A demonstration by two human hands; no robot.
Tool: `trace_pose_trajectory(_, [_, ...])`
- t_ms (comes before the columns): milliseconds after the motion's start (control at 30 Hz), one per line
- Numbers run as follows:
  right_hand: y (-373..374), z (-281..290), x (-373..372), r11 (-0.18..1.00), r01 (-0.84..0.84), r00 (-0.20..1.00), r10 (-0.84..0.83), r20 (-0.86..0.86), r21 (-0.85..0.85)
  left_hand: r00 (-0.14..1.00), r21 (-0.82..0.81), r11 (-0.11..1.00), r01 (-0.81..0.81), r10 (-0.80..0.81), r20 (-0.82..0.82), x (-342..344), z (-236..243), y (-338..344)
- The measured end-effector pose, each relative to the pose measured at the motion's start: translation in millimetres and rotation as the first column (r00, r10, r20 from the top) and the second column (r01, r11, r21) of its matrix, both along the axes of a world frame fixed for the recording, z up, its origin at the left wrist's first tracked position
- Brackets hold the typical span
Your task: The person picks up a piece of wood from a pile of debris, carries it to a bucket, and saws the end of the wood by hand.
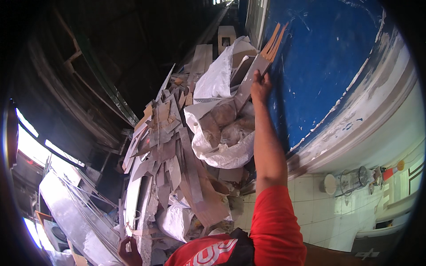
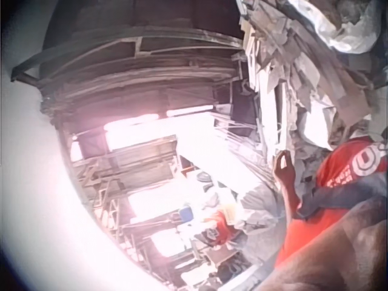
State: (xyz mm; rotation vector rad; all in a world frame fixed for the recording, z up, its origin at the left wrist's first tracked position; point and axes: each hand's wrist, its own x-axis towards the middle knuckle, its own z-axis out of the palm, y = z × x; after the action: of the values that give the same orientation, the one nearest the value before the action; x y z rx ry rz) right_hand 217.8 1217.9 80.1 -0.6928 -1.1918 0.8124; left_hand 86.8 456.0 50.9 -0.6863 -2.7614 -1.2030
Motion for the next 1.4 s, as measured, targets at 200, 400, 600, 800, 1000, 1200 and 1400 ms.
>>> trace_pose_trajectory(200, [-33, 90, -1, 0.975, 0.011, 0.991, 0.02, -0.134, 0.222, 0.951, -0.005, 0.986, 0.165, -0.16, -0.263, -12, 46, 33])
trace_pose_trajectory(400, [-101, 181, 19, 0.911, 0.138, 0.99, -0.138, -0.029, 0.389, 0.846, 0.088, 0.902, 0.422, -0.357, -0.396, -17, 94, 39])
trace_pose_trajectory(600, [-192, 261, 41, 0.814, 0.12, 0.991, -0.065, -0.118, 0.568, 0.674, 0.148, 0.723, 0.675, -0.522, -0.523, -5, 170, 26])
trace_pose_trajectory(800, [-280, 268, 46, 0.945, -0.101, 0.968, 0.166, -0.188, 0.31, 0.542, 0.28, 0.493, 0.824, -0.54, -0.644, 17, 222, -7])
trace_pose_trajectory(1000, [-309, 174, 59, 0.771, -0.621, 0.738, 0.636, -0.225, 0.143, 0.521, 0.319, 0.432, 0.844, -0.518, -0.678, 22, 215, -48])
trace_pose_trajectory(1200, [-312, 84, 75, 0.619, -0.749, 0.555, 0.781, -0.286, 0.236, 0.571, 0.437, 0.399, 0.806, -0.334, -0.75, 34, 197, -60])
trace_pose_trajectory(1400, [-340, 41, 60, 0.649, -0.739, 0.515, 0.718, -0.468, 0.182, 0.45, 0.343, 0.329, 0.88, -0.345, -0.823, 27, 194, -78])
